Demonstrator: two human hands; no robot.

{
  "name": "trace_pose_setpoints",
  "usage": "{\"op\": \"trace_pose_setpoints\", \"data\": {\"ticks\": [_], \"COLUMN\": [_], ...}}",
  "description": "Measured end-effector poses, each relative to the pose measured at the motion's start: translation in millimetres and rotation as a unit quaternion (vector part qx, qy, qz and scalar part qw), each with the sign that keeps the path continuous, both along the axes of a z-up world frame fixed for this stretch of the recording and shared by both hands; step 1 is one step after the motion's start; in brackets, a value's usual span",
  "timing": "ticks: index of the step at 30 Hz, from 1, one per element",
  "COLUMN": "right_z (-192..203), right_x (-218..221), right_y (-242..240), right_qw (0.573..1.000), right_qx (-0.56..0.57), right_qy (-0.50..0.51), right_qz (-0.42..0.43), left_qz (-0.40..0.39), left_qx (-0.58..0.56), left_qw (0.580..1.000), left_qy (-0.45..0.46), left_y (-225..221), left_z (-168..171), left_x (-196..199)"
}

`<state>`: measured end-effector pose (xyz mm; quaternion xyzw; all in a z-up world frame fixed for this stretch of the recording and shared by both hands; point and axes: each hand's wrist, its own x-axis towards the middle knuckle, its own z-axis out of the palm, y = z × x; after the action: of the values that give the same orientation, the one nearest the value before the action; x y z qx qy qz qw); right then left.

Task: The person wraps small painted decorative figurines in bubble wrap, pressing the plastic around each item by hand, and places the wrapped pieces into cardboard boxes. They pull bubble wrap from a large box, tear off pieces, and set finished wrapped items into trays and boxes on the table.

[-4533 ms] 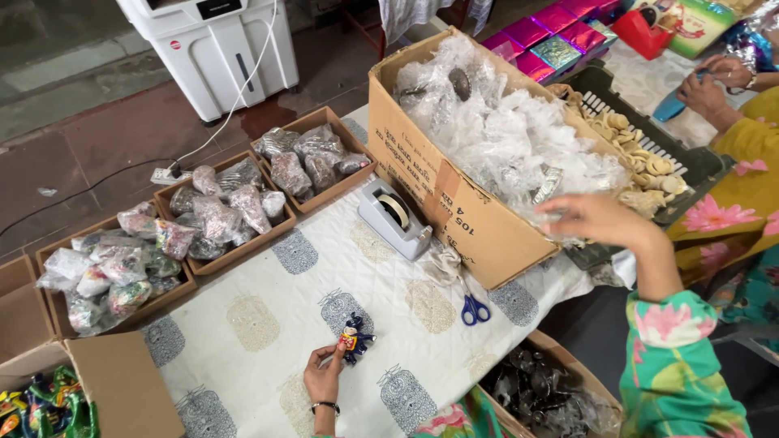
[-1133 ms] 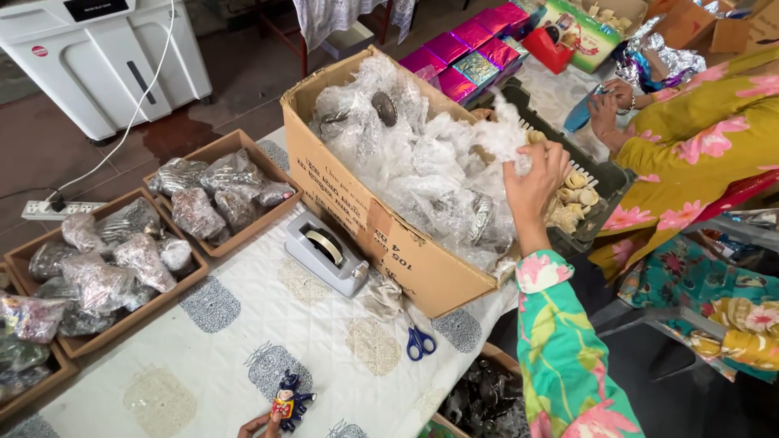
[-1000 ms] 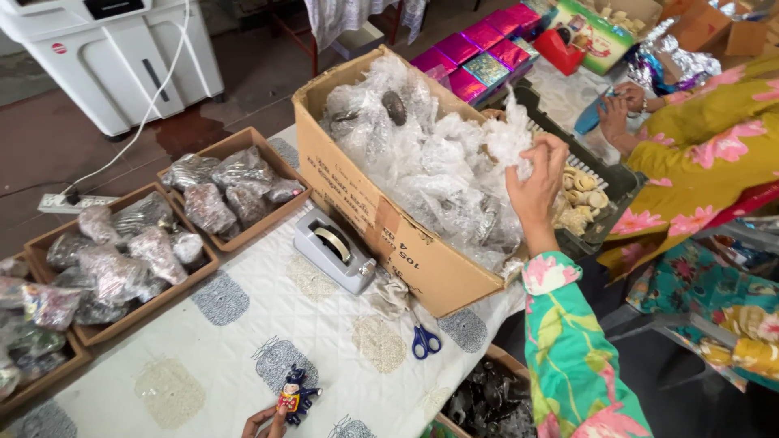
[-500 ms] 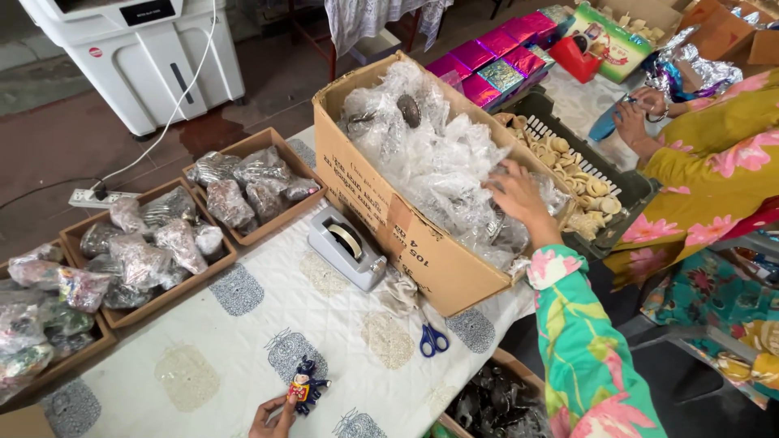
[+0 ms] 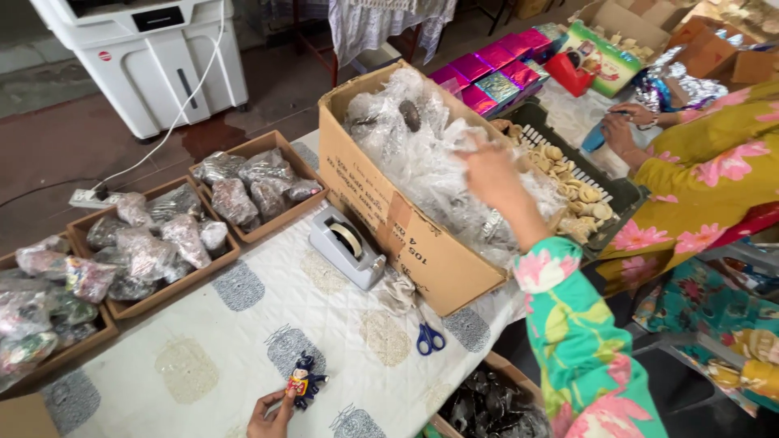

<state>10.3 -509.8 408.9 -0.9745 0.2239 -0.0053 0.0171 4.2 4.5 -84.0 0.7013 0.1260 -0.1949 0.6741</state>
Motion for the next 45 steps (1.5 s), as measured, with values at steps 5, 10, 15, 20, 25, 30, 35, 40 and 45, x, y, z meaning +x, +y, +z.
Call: {"op": "trace_pose_setpoints", "data": {"ticks": [5, 10, 15, 20, 25, 30, 35, 40, 45], "right_z": [-134.4, -174.3, -185.5, -202.5, -113.3, -64.3, -85.3, -88.1, -79.8], "right_x": [34.9, 48.1, 57.5, 72.7, 50.3, 25.3, 25.7, 36.1, 38.0], "right_y": [-46.0, -36.1, -34.6, -40.7, -1.4, -14.7, -44.0, -50.0, -34.5], "right_qw": [0.961, 0.981, 0.983, 0.974, 0.968, 0.913, 0.877, 0.803, 0.801], "right_qx": [0.134, 0.179, -0.049, -0.112, -0.111, 0.009, 0.028, 0.289, 0.348], "right_qy": [0.041, 0.071, 0.066, 0.016, -0.107, -0.403, -0.479, -0.521, -0.488], "right_qz": [0.239, 0.011, 0.166, 0.196, 0.196, 0.062, 0.009, -0.001, -0.004], "left_qz": [-0.015, -0.024, 0.001, 0.004, 0.004, -0.002, -0.006, -0.003, 0.138], "left_qx": [0.009, 0.016, -0.002, -0.006, -0.003, -0.002, 0.004, -0.024, 0.118], "left_qw": [1.000, 1.000, 1.000, 1.000, 1.000, 1.000, 1.000, 1.000, 0.972], "left_qy": [0.003, 0.006, 0.004, 0.002, 0.011, 0.014, 0.004, -0.014, -0.151], "left_y": [3.0, 3.1, 0.2, 6.1, 0.3, 2.1, 2.7, 12.8, 14.1], "left_z": [-1.8, 11.7, 15.0, 23.0, 25.7, 32.5, 35.2, -5.5, 7.6], "left_x": [0.6, -0.8, -1.3, -5.7, -1.7, -5.1, -4.1, 1.2, 36.5]}}
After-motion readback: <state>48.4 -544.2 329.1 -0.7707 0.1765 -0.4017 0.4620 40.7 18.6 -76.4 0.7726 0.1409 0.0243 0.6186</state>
